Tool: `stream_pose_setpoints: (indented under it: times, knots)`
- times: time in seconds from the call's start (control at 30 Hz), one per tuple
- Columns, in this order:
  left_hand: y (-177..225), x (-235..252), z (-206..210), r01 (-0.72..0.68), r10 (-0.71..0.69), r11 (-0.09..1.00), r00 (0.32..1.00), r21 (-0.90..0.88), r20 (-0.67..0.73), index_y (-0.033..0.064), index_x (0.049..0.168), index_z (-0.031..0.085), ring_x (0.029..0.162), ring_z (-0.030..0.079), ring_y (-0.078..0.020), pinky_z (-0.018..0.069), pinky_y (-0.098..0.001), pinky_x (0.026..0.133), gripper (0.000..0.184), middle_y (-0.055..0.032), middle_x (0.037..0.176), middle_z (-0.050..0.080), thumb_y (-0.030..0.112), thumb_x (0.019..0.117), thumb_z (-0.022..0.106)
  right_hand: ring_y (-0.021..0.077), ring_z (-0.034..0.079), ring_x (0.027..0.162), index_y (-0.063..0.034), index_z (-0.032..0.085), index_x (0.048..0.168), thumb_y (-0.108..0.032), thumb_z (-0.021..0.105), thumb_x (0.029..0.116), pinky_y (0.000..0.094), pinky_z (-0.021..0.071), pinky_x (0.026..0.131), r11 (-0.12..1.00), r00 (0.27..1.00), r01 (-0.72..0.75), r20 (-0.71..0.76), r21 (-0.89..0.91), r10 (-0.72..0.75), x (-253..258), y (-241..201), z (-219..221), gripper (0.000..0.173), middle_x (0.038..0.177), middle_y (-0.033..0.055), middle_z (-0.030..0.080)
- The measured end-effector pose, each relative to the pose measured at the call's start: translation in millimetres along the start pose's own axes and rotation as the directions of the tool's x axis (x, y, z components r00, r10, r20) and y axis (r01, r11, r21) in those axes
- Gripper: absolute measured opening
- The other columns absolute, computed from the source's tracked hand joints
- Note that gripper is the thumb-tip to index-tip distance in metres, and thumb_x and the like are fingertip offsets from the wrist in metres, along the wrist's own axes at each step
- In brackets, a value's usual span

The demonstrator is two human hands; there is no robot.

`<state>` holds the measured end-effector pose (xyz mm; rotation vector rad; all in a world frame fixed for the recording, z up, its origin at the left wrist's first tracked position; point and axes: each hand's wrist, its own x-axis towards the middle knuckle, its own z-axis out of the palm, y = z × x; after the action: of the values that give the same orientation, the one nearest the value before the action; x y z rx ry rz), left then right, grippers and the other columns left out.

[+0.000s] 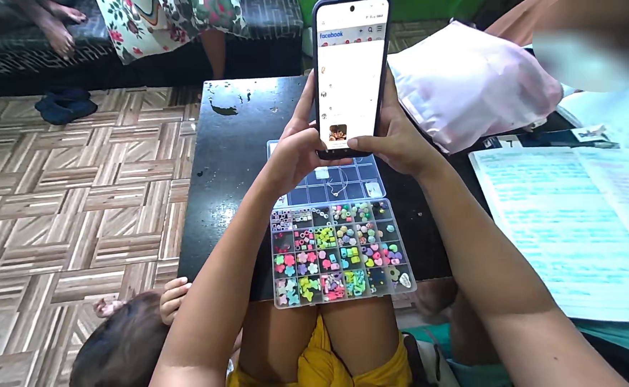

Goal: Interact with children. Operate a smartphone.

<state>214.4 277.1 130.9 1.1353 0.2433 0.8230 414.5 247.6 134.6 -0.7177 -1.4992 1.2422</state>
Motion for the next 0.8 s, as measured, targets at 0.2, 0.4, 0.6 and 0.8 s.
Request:
stream_pose_setpoints:
  times: [0.2,0.4,0.6,0.8]
  knots:
    - [1.4,-0.4,0.5,0.011,-0.011,1.000,1.000,0.004,0.010,0.0386,0.160,-0.005,0.118,0.065,-0.0327,0.0592,-0.0576,0.089,0.093,-0.0144,0.144,0.050,0.000,0.0865,0.037,0.0131,0.062,0.123,-0.0138,-0.013,0.159,0.006,0.065,0.0852,0.0326,0.0577,0.100,0.999,1.000,-0.001,-0.004,-0.041,0.001,-0.5,-0.1,-1.2,0.109,0.145,0.0046,0.050]
    - [0.8,-0.3,-0.4,0.006,-0.006,1.000,1.000,0.008,0.010,0.0376,0.161,-0.010,0.119,0.065,-0.0336,0.0596,-0.0580,0.088,0.096,-0.0153,0.146,0.049,-0.001,0.0857,0.037,0.0130,0.063,0.122,-0.0153,-0.012,0.159,0.007,0.057,0.0903,0.0332,0.0570,0.101,0.999,1.000,-0.022,-0.021,-0.027,0.022,-0.2,-1.0,-0.4,0.101,0.143,0.0042,0.051]
    - [1.0,0.0,-0.2,0.009,-0.009,1.000,1.000,-0.009,0.012,0.0380,0.161,-0.009,0.122,0.063,-0.0351,0.0586,-0.0596,0.089,0.096,-0.0159,0.149,0.045,-0.002,0.0860,0.035,0.0141,0.066,0.116,-0.0212,-0.011,0.160,-0.001,0.047,0.1020,0.0345,0.0594,0.097,0.999,0.998,-0.046,-0.038,0.000,0.046,-0.2,-2.7,0.1,0.085,0.139,0.0040,0.054]
    - [1.0,-0.1,-0.8,0.006,-0.006,1.000,1.000,-0.016,0.017,0.0374,0.161,-0.009,0.120,0.064,-0.0347,0.0589,-0.0593,0.089,0.095,-0.0164,0.145,0.049,-0.004,0.0872,0.034,0.0124,0.067,0.114,-0.0230,-0.010,0.160,-0.002,0.043,0.1038,0.0327,0.0598,0.095,0.997,0.995,-0.077,-0.059,0.009,0.077,0.3,-4.8,1.7,0.080,0.139,0.0026,0.054]
